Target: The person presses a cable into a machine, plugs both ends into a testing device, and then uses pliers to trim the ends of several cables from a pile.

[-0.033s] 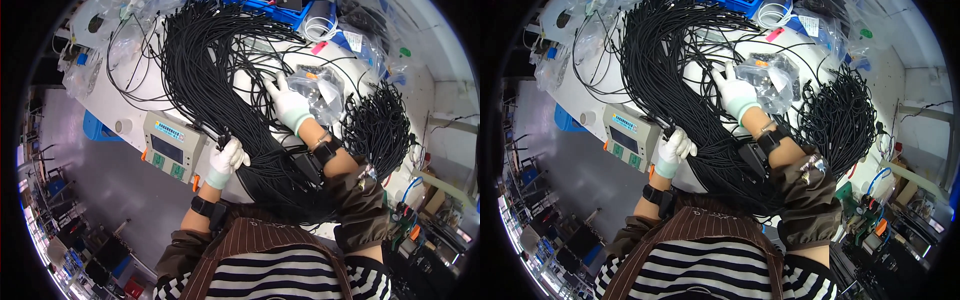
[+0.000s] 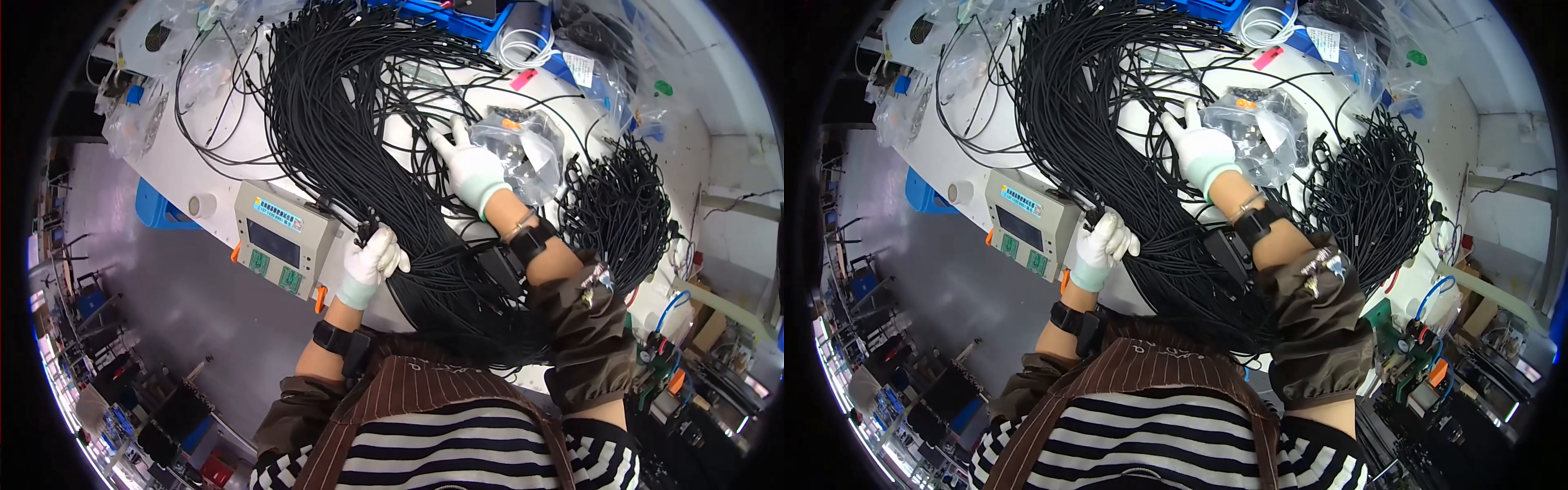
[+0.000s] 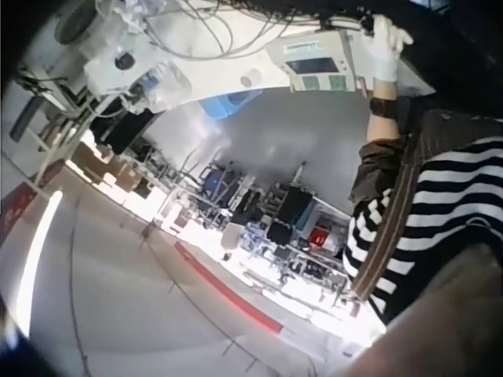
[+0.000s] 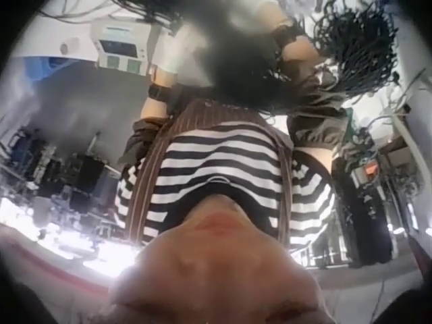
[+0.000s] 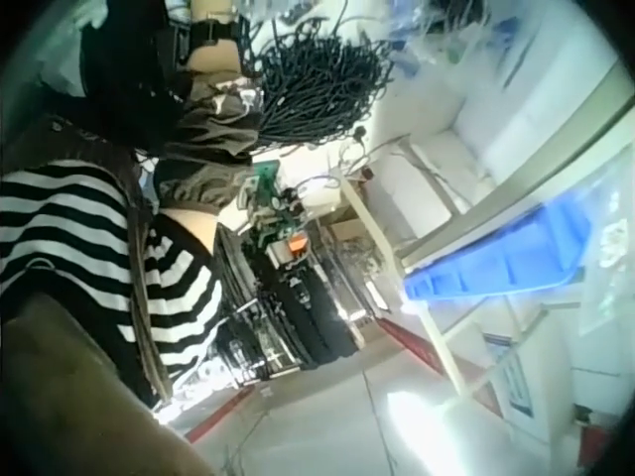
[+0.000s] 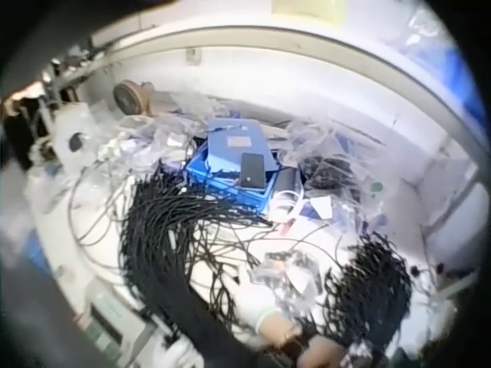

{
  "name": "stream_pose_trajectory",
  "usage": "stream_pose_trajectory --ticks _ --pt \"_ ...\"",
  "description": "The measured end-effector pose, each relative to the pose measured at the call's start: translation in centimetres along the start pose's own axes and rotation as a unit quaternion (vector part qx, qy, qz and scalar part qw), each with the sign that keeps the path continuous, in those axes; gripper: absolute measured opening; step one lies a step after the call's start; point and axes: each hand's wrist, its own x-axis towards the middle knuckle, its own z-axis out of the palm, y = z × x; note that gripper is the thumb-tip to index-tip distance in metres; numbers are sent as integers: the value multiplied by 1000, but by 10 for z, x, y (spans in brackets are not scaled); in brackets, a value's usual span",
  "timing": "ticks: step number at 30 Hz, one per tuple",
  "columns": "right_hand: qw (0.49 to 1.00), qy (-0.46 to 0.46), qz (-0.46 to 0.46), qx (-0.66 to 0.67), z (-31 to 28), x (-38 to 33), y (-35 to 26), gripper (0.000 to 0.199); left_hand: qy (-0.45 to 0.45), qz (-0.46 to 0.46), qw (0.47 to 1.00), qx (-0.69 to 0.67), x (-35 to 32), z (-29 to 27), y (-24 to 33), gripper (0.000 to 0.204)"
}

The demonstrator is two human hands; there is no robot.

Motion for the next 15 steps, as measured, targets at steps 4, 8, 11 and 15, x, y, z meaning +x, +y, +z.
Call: stream_pose_trajectory --ticks 4,8,11,15 --pt "998 27 -62 -12 7 19 9 39 -21 12 1000 -18 1 4 -2 20" --pt "987 37 -155 -35 -21 11 11 29 -10 15 1000 -10 -4 2 2 20" --pt "969 105 -224 -21 -44 -4 23 22 -11 11 1000 -3 -4 11 8 21" --pt "948 171 -268 -14 -82 -43 29 21 -27 8 996 82 -13 35 24 23"
